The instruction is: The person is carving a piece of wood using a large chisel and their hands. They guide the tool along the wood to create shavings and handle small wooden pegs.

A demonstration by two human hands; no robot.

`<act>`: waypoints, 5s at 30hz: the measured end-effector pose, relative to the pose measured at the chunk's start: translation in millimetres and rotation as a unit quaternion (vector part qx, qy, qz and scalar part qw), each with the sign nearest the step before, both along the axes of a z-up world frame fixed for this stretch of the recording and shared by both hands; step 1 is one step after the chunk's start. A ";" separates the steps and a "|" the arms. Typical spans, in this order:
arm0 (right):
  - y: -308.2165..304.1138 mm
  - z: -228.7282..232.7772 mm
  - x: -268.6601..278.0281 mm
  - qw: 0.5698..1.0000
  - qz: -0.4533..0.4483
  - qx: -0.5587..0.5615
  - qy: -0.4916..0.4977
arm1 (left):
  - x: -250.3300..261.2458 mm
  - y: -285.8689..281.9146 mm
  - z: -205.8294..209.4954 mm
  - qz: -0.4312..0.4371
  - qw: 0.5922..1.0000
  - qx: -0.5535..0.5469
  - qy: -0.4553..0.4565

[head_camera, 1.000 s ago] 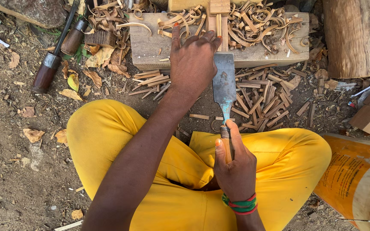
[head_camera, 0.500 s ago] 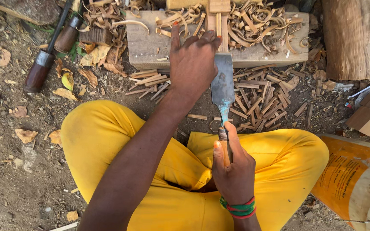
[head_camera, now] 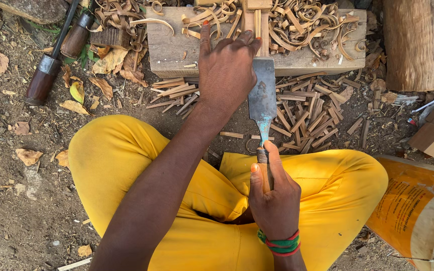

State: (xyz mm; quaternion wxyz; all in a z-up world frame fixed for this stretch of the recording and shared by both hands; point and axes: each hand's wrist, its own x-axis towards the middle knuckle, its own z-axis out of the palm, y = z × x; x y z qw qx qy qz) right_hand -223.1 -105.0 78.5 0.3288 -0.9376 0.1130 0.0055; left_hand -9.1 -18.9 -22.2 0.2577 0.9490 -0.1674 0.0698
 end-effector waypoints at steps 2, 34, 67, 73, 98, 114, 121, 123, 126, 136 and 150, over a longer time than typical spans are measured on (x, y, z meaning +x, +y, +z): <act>0.5 0.0 0.0 1.000 -0.008 0.009 0.007 | 1.2 0.1 -0.5 -0.002 1.000 0.001 -0.001; 15.9 -8.0 59.5 0.998 -0.053 0.013 0.044 | -39.7 -17.5 21.6 -0.082 0.982 0.150 -0.076; -31.9 -19.3 3.3 0.994 -0.073 0.079 -0.017 | 4.6 16.2 28.7 -0.073 0.994 0.078 -0.006; -33.5 -20.6 0.3 0.995 -0.071 0.075 0.005 | 8.0 15.2 25.5 -0.068 0.996 0.049 -0.024; 1.5 12.2 32.9 0.999 0.009 -0.006 0.049 | 3.7 15.7 47.4 -0.057 0.996 0.062 -0.022; 11.2 -11.4 66.3 0.999 -0.016 0.036 0.012 | -7.0 -8.4 33.6 -0.087 0.994 0.060 0.004; 8.2 -31.3 69.3 0.995 0.010 -0.007 -0.097 | 10.1 1.0 40.9 -0.089 0.995 0.023 0.032; 9.2 -26.2 64.3 0.994 0.016 -0.009 -0.109 | -9.8 13.4 35.3 -0.039 0.994 -0.098 -0.021; 8.8 -11.2 49.8 0.972 -0.115 0.201 -0.034 | -15.3 35.6 44.0 -0.007 0.986 -0.165 -0.004; -25.3 7.6 32.9 0.988 -0.125 0.093 -0.021 | -0.1 17.5 38.5 -0.101 0.993 0.062 -0.023; -46.0 -18.5 61.0 0.986 -0.093 -0.080 -0.109 | 7.9 20.6 45.2 -0.103 0.987 0.077 0.097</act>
